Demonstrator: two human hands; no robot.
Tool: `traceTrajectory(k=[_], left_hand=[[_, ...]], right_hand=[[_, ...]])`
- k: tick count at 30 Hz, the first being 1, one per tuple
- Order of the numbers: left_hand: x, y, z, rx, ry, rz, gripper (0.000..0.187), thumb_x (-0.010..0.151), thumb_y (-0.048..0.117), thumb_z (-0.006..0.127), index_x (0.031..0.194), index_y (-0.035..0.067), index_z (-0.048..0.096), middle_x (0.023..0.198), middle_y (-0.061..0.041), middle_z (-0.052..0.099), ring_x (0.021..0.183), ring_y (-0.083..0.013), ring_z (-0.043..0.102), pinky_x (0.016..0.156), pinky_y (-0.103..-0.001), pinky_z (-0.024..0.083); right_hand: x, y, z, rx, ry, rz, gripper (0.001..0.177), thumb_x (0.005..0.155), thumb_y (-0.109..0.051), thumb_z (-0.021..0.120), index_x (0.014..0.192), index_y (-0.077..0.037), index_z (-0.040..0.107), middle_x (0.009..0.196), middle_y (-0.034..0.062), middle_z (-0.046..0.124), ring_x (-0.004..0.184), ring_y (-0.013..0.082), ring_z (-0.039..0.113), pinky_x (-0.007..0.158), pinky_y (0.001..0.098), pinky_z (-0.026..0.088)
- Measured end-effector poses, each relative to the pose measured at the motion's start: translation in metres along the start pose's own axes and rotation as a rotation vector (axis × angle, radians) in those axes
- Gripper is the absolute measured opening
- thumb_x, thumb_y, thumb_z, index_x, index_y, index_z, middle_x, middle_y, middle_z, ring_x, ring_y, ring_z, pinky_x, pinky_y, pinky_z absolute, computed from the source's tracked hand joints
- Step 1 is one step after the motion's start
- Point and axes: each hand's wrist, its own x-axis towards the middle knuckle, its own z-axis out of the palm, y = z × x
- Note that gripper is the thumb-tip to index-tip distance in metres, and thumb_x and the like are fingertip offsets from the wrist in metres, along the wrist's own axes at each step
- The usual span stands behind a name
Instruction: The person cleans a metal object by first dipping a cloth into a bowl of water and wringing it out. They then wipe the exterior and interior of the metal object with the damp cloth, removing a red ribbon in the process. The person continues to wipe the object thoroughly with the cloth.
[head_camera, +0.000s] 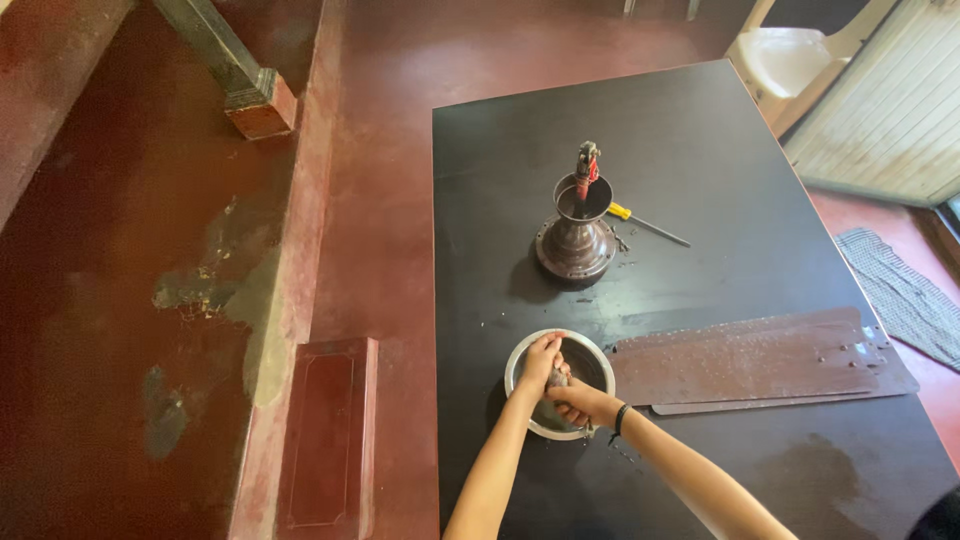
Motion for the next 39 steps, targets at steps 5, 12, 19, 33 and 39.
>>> traceTrajectory(k=[5, 12, 19, 33, 39], left_hand=[[-0.003, 0.004, 0.013, 0.094, 0.126, -0.002, 0.013, 0.106, 0.013, 0.050, 0.114, 0.010, 0.059, 0.058, -0.004, 0.044, 0.044, -0.0166, 0.046, 0.046, -0.038, 0.046], [-0.007, 0.007, 0.029, 0.223, 0.258, 0.077, 0.017, 0.106, 0.009, 0.043, 0.111, 0.008, 0.058, 0.056, -0.005, 0.045, 0.042, -0.0152, 0.045, 0.041, -0.035, 0.042], [-0.014, 0.000, 0.032, 0.447, 0.378, 0.185, 0.021, 0.105, 0.007, 0.038, 0.110, 0.008, 0.059, 0.059, -0.006, 0.053, 0.044, -0.0145, 0.052, 0.043, -0.032, 0.042], [-0.007, 0.014, 0.019, 0.352, 0.099, 0.217, 0.024, 0.098, 0.022, 0.066, 0.112, 0.003, 0.059, 0.072, -0.010, 0.067, 0.060, -0.0200, 0.068, 0.058, -0.031, 0.053], [-0.026, 0.059, 0.023, 0.037, -0.175, 0.054, 0.035, 0.100, 0.029, 0.063, 0.127, 0.008, 0.056, 0.084, -0.005, 0.068, 0.083, -0.0218, 0.070, 0.076, -0.032, 0.056]], right_hand=[[0.028, 0.019, -0.005, -0.248, 0.267, -0.078, 0.027, 0.089, -0.026, 0.069, 0.078, -0.007, 0.054, 0.059, 0.0018, 0.053, 0.042, 0.0128, 0.047, 0.035, 0.0277, 0.033], [0.034, 0.025, 0.004, -0.465, 0.542, -0.130, 0.040, 0.084, -0.037, 0.075, 0.088, 0.002, 0.066, 0.068, 0.0110, 0.067, 0.056, 0.0248, 0.067, 0.048, 0.0378, 0.050], [0.032, 0.027, 0.006, -0.741, 0.621, -0.338, 0.053, 0.082, -0.041, 0.070, 0.105, 0.007, 0.074, 0.095, 0.0260, 0.076, 0.097, 0.0391, 0.075, 0.079, 0.0433, 0.058], [0.024, 0.016, -0.013, -0.168, 0.281, -0.177, 0.019, 0.090, -0.020, 0.072, 0.084, -0.006, 0.060, 0.064, 0.0013, 0.058, 0.048, 0.0121, 0.051, 0.042, 0.0282, 0.040], [0.014, 0.012, -0.025, 0.419, -0.226, -0.064, 0.021, 0.097, -0.024, 0.063, 0.082, -0.015, 0.051, 0.060, -0.0064, 0.045, 0.043, 0.0056, 0.037, 0.038, 0.0233, 0.026]])
